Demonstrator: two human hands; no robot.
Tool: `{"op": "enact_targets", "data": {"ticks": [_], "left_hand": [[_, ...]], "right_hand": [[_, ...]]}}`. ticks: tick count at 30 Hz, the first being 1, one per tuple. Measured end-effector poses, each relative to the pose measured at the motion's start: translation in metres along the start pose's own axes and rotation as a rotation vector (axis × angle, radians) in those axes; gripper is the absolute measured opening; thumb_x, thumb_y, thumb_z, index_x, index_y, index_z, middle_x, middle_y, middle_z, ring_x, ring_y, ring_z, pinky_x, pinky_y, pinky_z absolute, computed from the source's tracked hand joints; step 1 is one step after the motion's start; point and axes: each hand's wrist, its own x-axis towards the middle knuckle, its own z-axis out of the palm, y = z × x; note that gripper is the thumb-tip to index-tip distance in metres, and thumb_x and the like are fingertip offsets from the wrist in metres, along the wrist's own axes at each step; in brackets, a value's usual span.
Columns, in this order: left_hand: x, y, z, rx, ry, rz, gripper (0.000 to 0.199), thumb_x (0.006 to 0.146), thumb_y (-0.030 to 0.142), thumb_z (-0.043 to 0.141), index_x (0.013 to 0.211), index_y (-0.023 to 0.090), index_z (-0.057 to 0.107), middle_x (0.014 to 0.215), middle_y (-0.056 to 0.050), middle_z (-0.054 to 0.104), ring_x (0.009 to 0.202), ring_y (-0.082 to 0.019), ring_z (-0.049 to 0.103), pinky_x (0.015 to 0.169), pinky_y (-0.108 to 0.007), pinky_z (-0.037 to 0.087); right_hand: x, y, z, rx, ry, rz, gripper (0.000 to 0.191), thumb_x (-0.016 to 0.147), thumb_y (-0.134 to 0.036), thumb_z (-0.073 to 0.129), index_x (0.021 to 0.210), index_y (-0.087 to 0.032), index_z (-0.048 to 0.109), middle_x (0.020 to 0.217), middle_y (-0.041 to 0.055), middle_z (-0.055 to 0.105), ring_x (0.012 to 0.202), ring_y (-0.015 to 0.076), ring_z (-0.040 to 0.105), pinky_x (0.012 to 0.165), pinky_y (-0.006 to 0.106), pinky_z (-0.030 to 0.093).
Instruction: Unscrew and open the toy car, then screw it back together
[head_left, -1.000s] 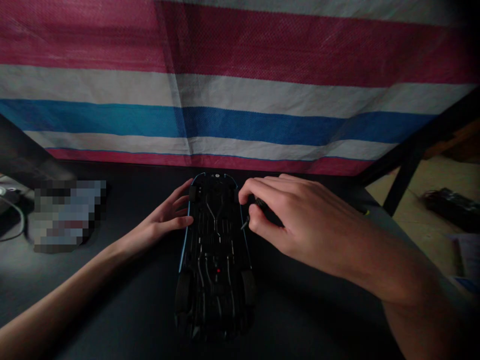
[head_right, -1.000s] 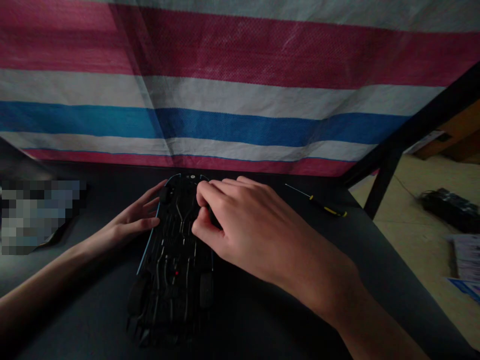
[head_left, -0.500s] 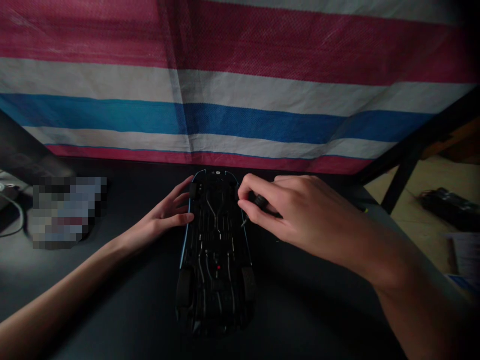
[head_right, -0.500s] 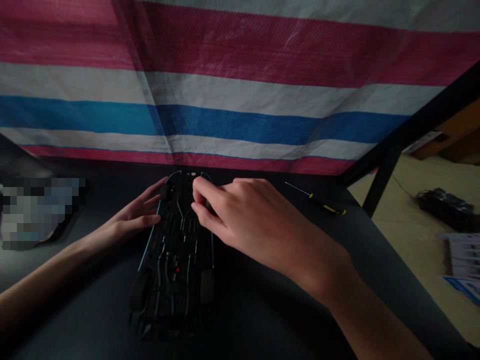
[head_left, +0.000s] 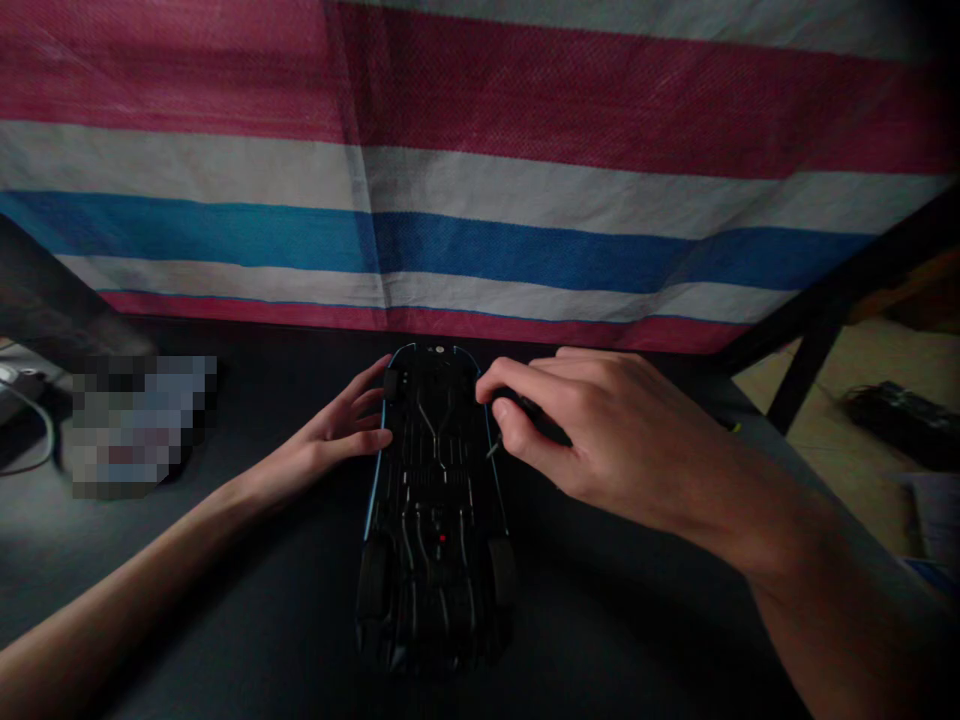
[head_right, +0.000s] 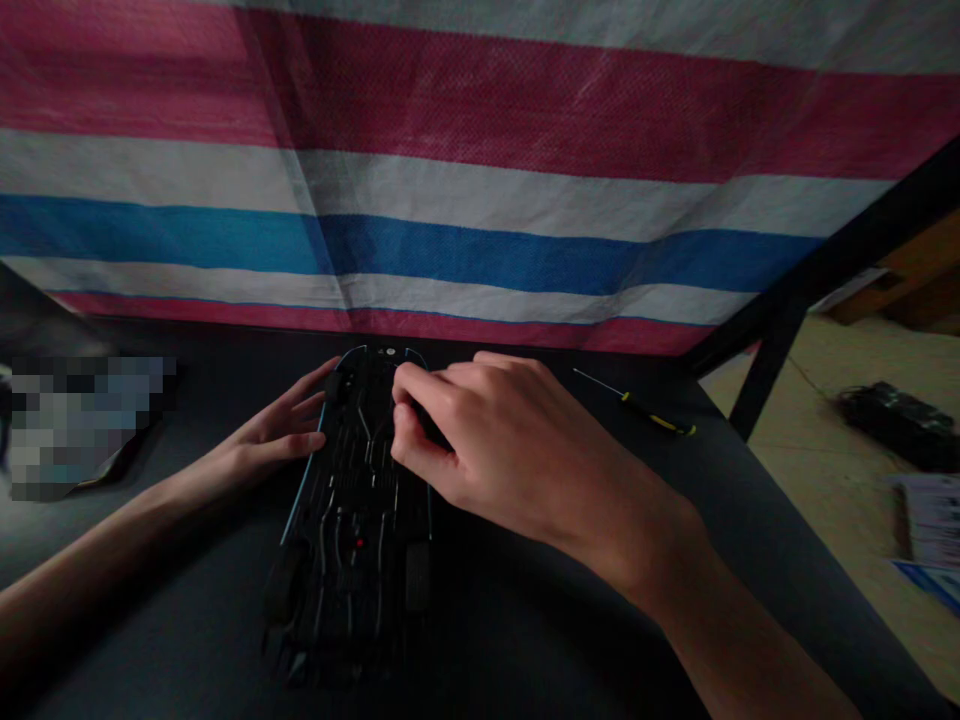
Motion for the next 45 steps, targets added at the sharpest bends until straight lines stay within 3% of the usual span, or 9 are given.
{"op": "enact_targets", "data": {"ticks": [3,8,13,18,24,29,34,42,45], "left_hand": [[0.001,0.0,0.0,0.009,-0.007,0.008,0.086,0.09,0.032,0.069,0.16,0.041,0.019,0.165,-0.004,0.034,0.151,-0.036,0.029,0.123,-0.057,0.027],[0.001,-0.002,-0.002,0.02,0.0,0.011,0.086,0.09,0.034,0.069,0.159,0.042,0.02,0.164,-0.004,0.036,0.15,-0.038,0.032,0.121,-0.06,0.028],[0.0,-0.002,-0.001,0.011,-0.005,0.015,0.085,0.09,0.034,0.068,0.159,0.042,0.02,0.165,-0.004,0.034,0.15,-0.038,0.033,0.121,-0.061,0.03],[0.0,-0.001,0.0,0.013,0.008,0.01,0.084,0.09,0.034,0.069,0.159,0.042,0.022,0.164,-0.003,0.035,0.15,-0.038,0.032,0.121,-0.06,0.029],[0.0,0.001,-0.001,0.019,-0.017,0.002,0.083,0.091,0.034,0.068,0.159,0.042,0.021,0.163,-0.003,0.037,0.15,-0.037,0.032,0.121,-0.057,0.031],[0.0,0.001,-0.001,0.023,-0.01,-0.011,0.085,0.091,0.035,0.068,0.159,0.042,0.018,0.163,-0.004,0.038,0.15,-0.037,0.033,0.121,-0.058,0.032],[0.0,-0.001,-0.001,0.012,-0.011,-0.002,0.085,0.091,0.034,0.067,0.16,0.042,0.018,0.165,-0.004,0.034,0.151,-0.036,0.032,0.121,-0.057,0.031],[0.0,-0.002,-0.001,-0.006,-0.005,-0.015,0.085,0.09,0.033,0.069,0.159,0.043,0.02,0.166,-0.003,0.032,0.148,-0.036,0.036,0.121,-0.056,0.032],[0.0,-0.005,-0.002,-0.006,0.01,-0.001,0.084,0.09,0.034,0.069,0.158,0.044,0.021,0.166,-0.003,0.033,0.148,-0.037,0.036,0.121,-0.058,0.032]], "right_hand": [[-0.001,-0.001,-0.001,0.054,-0.017,-0.049,0.019,0.097,-0.021,0.056,0.114,-0.024,0.066,0.101,-0.0005,0.074,0.089,0.0179,0.068,0.081,0.032,0.045],[-0.001,0.0,0.0,-0.09,-0.013,0.046,0.024,0.104,-0.032,0.045,0.107,-0.022,0.067,0.079,0.0013,0.071,0.072,0.0198,0.066,0.068,0.034,0.042],[0.002,-0.001,0.001,0.016,-0.007,-0.057,0.019,0.101,-0.022,0.05,0.114,-0.021,0.063,0.1,0.002,0.072,0.09,0.0189,0.066,0.087,0.034,0.043],[0.002,-0.002,0.001,-0.105,0.009,0.007,0.025,0.106,-0.036,0.044,0.106,-0.021,0.065,0.082,0.0017,0.071,0.077,0.0205,0.064,0.073,0.035,0.042],[0.0,-0.004,0.002,-0.017,0.001,-0.066,0.018,0.099,-0.019,0.051,0.112,-0.022,0.064,0.097,-0.0006,0.072,0.085,0.0173,0.065,0.082,0.033,0.042],[0.002,-0.009,0.004,-0.14,0.015,-0.001,0.026,0.105,-0.036,0.043,0.108,-0.024,0.066,0.078,-0.0004,0.07,0.072,0.0205,0.063,0.066,0.036,0.037],[0.0,-0.01,0.0,-0.006,0.0,-0.04,0.013,0.095,-0.019,0.053,0.102,-0.022,0.064,0.091,-0.0011,0.071,0.084,0.0177,0.064,0.08,0.033,0.041],[0.0,-0.01,0.003,-0.23,0.017,0.054,0.021,0.104,-0.028,0.047,0.111,-0.025,0.067,0.069,-0.0019,0.07,0.059,0.0172,0.063,0.054,0.032,0.027],[0.001,-0.01,0.006,-0.352,0.068,0.107,0.031,0.105,-0.035,0.045,0.094,-0.023,0.071,0.057,0.0,0.065,0.047,0.0178,0.058,0.05,0.032,0.019]]}}
